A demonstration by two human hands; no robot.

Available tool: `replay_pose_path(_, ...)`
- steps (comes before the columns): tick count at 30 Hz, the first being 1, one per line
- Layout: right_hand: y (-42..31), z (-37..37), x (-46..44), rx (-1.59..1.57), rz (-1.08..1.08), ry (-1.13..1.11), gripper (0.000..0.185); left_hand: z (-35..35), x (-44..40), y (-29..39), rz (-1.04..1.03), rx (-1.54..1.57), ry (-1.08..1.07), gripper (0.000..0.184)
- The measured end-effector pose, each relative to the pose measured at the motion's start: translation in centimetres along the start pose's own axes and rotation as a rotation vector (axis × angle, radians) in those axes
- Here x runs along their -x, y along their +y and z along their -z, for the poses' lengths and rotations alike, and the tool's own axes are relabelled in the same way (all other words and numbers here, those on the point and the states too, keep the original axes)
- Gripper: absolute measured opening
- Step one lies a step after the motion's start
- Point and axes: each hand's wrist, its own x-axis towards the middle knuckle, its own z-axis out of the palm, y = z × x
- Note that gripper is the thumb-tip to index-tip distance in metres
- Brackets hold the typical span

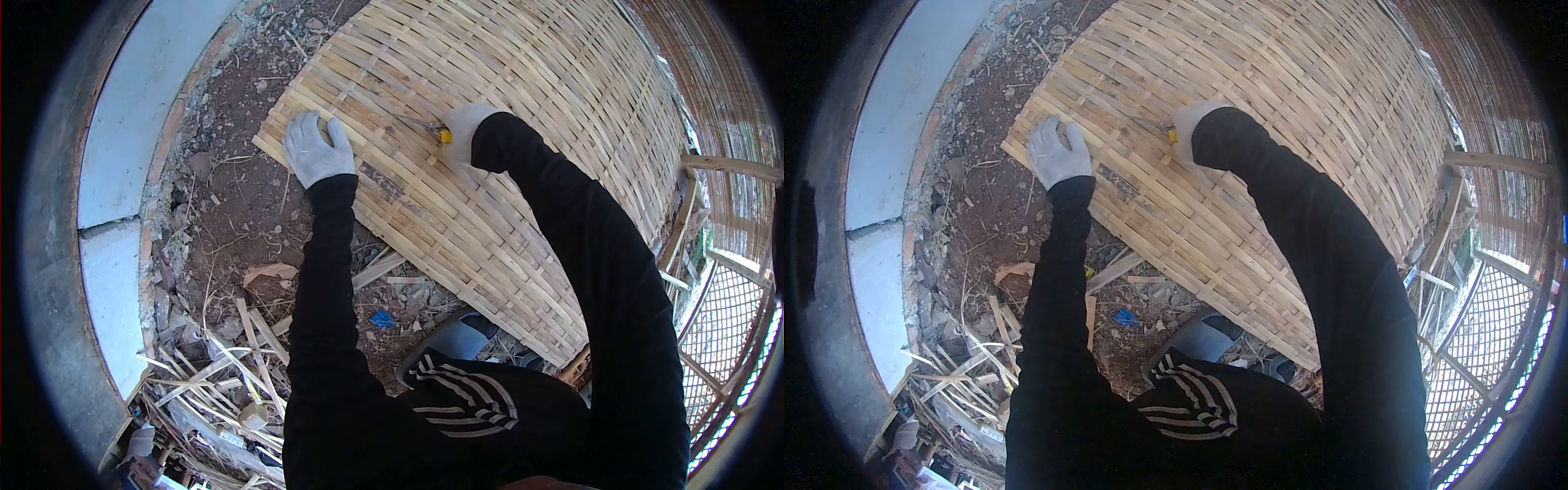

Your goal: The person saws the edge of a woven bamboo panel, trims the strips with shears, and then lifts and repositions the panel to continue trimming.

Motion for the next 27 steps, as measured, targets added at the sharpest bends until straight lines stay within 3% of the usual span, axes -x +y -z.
replay_pose_path(6, -1.5, -0.1, -0.6, -0.067, 0.004, 0.16, 0.041, 0.0, -0.1, 0.0, 0.012, 0.01, -0.012, 0.033)
replay_pose_path(9, -0.9, -0.7, -1.7, -0.073, 0.032, -0.051, 0.046, 0.2, -0.1, 0.2, 0.011, 0.011, -0.005, 0.031)
replay_pose_path(15, -0.7, -0.8, -3.4, -0.153, 0.005, -0.165, 0.041, 0.7, -0.2, 0.7, 0.004, 0.007, 0.012, 0.03)
replay_pose_path(18, -1.1, 0.1, -3.6, -0.276, 0.014, -0.286, 0.038, 0.6, -0.2, 0.7, -0.002, 0.013, 0.014, 0.03)
replay_pose_path(21, -1.7, 0.7, -3.7, -0.529, -0.135, -0.422, 0.033, 0.6, -0.3, 0.7, -0.002, 0.01, 0.009, 0.029)
replay_pose_path(24, -1.9, 0.5, -5.0, -0.709, -0.09, -0.529, 0.027, 0.6, -0.2, 0.6, 0.016, 0.02, -0.011, 0.03)
replay_pose_path(27, -2.3, 0.7, -4.3, -0.867, -0.149, -0.54, 0.021, 0.4, -0.1, 0.3, 0.036, 0.029, -0.032, 0.033)
